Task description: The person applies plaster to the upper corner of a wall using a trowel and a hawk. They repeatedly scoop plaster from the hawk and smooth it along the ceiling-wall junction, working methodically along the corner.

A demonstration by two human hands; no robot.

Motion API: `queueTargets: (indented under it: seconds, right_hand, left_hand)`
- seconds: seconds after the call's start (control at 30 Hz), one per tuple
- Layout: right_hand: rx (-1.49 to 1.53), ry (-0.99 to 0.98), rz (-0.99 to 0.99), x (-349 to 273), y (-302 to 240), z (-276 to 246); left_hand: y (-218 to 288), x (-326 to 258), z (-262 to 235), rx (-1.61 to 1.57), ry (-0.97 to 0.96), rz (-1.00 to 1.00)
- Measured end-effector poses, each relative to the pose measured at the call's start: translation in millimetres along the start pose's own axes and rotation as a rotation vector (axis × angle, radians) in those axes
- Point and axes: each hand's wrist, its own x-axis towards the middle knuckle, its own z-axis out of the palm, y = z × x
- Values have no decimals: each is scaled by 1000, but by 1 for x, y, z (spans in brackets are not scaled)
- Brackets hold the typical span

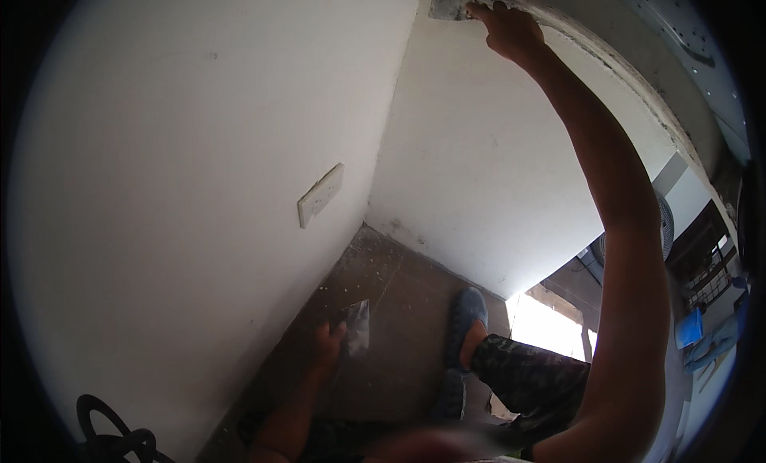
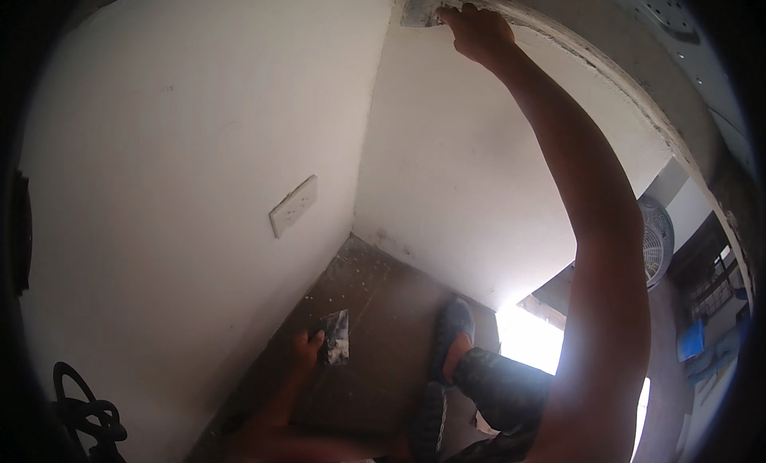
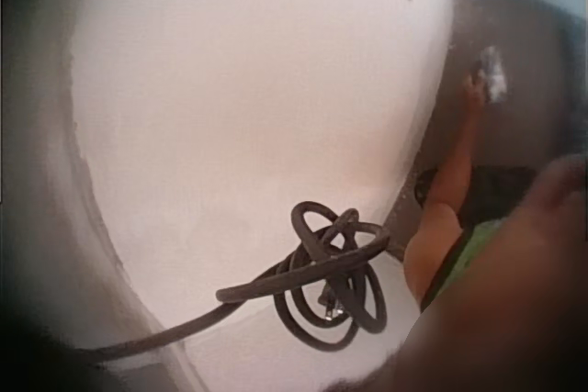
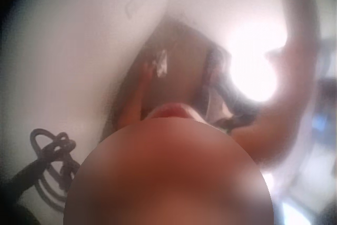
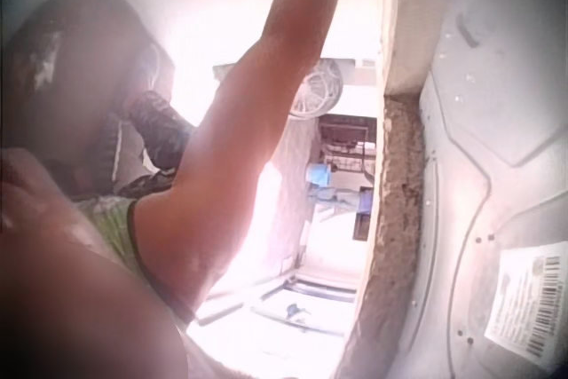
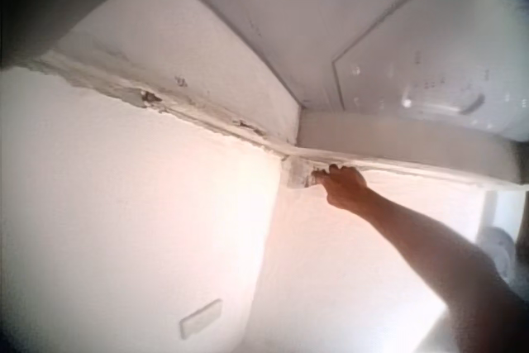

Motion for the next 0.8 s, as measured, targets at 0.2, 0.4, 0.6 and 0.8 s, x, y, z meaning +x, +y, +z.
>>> queueTargets:
  seconds: [0.2, 0.4, 0.6, 0.8]
  right_hand:
    - [-68, -136, 3, -11, -17, -24]
    - [-5, 10, -15, -11, -15, -5]
    - [22, 112, -26, -1, -4, 20]
    - [-88, -26, -23, 10, -13, 4]
  left_hand:
    - [22, 3, -1, 127, 10, -51]
    - [35, 4, -2, 40, -49, -47]
    - [38, 3, 3, -90, -43, 0]
    - [34, 1, 6, 44, -47, -29]
